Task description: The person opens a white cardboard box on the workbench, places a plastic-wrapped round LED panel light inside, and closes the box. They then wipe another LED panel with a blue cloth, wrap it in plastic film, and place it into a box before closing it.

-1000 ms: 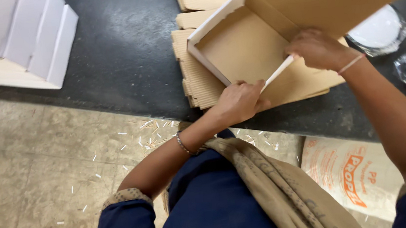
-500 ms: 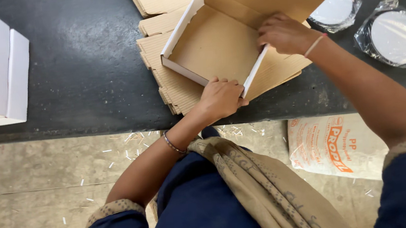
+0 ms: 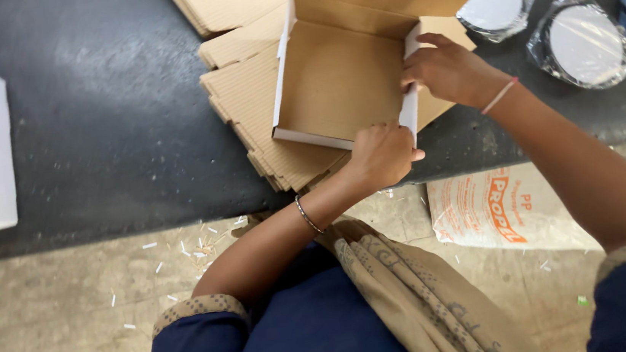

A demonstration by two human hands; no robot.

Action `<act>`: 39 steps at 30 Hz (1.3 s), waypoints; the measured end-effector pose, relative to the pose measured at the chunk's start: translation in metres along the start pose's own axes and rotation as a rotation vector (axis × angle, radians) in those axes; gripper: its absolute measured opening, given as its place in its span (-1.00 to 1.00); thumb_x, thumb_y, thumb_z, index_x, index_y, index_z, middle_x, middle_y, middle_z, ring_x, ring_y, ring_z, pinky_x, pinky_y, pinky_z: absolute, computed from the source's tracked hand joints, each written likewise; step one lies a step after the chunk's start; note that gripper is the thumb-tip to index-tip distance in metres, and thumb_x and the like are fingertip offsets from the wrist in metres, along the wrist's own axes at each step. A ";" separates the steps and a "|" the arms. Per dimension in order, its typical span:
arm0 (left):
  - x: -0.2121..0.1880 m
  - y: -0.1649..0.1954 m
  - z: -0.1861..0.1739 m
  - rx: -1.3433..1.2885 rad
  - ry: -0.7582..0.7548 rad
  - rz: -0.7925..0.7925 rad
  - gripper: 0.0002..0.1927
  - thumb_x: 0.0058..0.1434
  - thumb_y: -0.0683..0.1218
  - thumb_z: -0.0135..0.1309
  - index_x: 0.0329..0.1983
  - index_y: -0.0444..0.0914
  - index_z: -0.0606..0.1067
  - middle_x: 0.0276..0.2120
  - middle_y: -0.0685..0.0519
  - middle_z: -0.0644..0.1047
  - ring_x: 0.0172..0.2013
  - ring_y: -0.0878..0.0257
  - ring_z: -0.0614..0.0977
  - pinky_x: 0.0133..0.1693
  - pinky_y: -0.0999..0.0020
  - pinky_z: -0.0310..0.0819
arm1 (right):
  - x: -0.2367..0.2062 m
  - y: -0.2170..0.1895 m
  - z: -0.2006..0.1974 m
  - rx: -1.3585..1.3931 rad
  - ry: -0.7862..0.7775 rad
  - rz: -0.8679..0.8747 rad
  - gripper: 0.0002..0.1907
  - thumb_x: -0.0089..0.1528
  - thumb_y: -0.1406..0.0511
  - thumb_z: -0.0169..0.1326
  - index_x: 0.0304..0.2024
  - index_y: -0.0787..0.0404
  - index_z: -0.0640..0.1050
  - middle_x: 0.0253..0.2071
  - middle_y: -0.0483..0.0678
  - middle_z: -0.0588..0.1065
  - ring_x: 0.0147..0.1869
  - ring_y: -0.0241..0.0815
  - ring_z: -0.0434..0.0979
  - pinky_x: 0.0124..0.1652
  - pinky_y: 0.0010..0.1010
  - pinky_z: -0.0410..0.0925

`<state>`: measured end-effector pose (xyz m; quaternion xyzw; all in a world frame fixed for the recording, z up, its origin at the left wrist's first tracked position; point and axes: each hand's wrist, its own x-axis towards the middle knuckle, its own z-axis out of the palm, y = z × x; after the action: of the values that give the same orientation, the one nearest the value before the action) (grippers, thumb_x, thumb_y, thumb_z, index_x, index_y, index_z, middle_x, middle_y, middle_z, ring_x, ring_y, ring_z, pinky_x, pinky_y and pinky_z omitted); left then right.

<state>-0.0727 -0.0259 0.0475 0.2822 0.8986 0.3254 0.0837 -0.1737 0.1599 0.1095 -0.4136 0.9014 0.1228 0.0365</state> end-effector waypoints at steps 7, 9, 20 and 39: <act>0.029 0.001 -0.003 0.004 -0.023 -0.010 -0.56 0.23 0.20 0.17 -0.25 -0.30 0.58 -0.25 -0.17 0.62 -0.18 -0.11 0.67 -0.17 -0.01 0.52 | 0.012 0.014 0.001 0.014 0.114 0.004 -0.64 -0.01 0.49 0.08 -0.26 -0.02 0.68 -0.01 -0.20 0.59 0.36 -0.12 0.41 0.41 -0.10 0.05; 0.038 0.005 -0.002 0.021 0.037 -0.020 -0.52 0.26 0.22 0.14 -0.19 -0.32 0.55 -0.20 -0.17 0.61 -0.17 -0.12 0.66 -0.17 -0.03 0.52 | -0.002 0.023 0.004 0.085 0.248 0.036 -0.58 -0.02 0.53 0.04 -0.20 0.03 0.66 0.04 -0.15 0.59 0.37 -0.06 0.40 0.36 -0.08 0.08; 0.111 0.068 0.036 0.096 0.037 -0.156 -0.47 0.27 0.26 0.04 -0.07 -0.29 0.51 -0.03 -0.12 0.53 -0.11 -0.15 0.61 -0.13 -0.08 0.47 | -0.129 0.205 0.132 0.058 0.569 0.459 -0.50 0.17 0.27 0.26 0.11 0.34 0.49 0.16 0.13 0.48 0.20 0.12 0.46 0.10 -0.11 0.37; 0.151 0.108 0.076 0.070 0.125 -0.299 -0.44 0.21 0.30 0.05 -0.11 -0.27 0.58 -0.07 -0.07 0.54 -0.01 -0.06 0.58 -0.05 0.02 0.46 | -0.186 0.381 0.150 1.264 1.104 0.731 -0.66 0.49 0.19 -0.14 0.03 0.34 0.49 -0.02 0.11 0.52 0.07 0.01 0.54 0.10 -0.18 0.44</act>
<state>-0.1230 0.1673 0.0616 0.1271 0.9448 0.2949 0.0653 -0.3451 0.5739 0.0680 -0.0053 0.7651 -0.6047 -0.2213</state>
